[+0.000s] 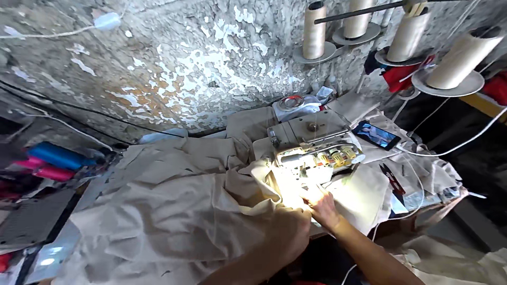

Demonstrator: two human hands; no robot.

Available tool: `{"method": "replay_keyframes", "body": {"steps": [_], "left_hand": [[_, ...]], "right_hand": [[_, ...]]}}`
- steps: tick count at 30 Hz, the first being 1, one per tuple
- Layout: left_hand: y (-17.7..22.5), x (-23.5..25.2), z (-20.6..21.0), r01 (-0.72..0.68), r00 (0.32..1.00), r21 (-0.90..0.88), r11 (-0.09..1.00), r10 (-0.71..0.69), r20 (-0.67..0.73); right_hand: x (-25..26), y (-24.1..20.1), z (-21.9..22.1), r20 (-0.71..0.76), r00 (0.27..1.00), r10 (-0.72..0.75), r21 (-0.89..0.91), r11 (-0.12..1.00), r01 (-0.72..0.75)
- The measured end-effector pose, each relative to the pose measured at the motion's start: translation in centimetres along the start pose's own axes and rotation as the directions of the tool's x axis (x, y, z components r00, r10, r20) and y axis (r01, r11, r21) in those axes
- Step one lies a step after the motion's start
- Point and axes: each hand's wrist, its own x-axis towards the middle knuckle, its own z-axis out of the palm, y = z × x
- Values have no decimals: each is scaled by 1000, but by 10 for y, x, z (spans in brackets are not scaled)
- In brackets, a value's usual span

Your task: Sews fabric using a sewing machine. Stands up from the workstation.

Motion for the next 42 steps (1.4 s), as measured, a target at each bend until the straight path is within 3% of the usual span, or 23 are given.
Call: {"method": "replay_keyframes", "body": {"steps": [4, 10, 12, 15, 18, 21, 24, 25, 27, 30, 34, 37, 38, 39, 41, 42], "left_hand": [[-3, 5, 6, 9, 999, 48, 999, -7, -32], [-12, 12, -3, 69, 998, -90, 994, -67, 21], [-17, 12, -4, 59, 995, -48, 997, -63, -72], [-18, 10, -26, 183, 981, 111, 977, -173, -92], [-28, 12, -50, 276, 961, 99, 956, -275, -22], [-45, 14, -59, 262, 959, -37, 964, -264, -103], [-54, 17, -59, 229, 961, -70, 971, -237, -142], [-51, 19, -62, 232, 966, -58, 971, -237, -105], [-40, 24, -69, 243, 970, -28, 970, -243, 13], [-33, 26, -72, 202, 972, 49, 978, -206, 111], [-56, 11, -60, 91, 994, 130, 987, -82, -75], [-69, 4, -53, 72, 987, 123, 990, -53, -151], [-71, 3, -51, 65, 982, 130, 989, -40, -184], [-71, 2, -50, 68, 980, 128, 989, -43, -194], [-68, 3, -50, 63, 977, 137, 988, -33, -211], [-66, 4, -48, 44, 973, 150, 988, -8, -230]], "right_hand": [[3, -1, -2, 12, 1000, 29, 31, 999, -29], [11, -6, -13, 98, 989, 111, 37, 993, -115], [16, -6, -20, 186, 972, 141, 66, 986, -155], [18, -7, -21, 259, 950, 174, 74, 977, -199], [15, -19, -18, 149, 952, 268, 55, 959, -278], [2, -43, -18, 44, 922, 386, 181, 904, -387], [-1, -71, -8, 161, 947, 279, 355, 878, -319], [6, -81, -9, 292, 927, 237, 383, 859, -340], [30, -99, -13, 564, 816, 123, 436, 795, -421], [42, -112, 10, 578, 815, -31, 539, 765, -352], [39, -104, 42, 601, 798, -47, 571, 724, -387], [20, -85, 42, 706, 704, -77, 502, 756, -420], [12, -79, 38, 701, 709, -74, 490, 772, -404], [2, -74, 33, 631, 775, -42, 507, 779, -370], [-13, -63, 27, 250, 964, 87, 534, 818, -212], [-10, -57, 21, 94, 984, 154, 492, 852, -181]]}}
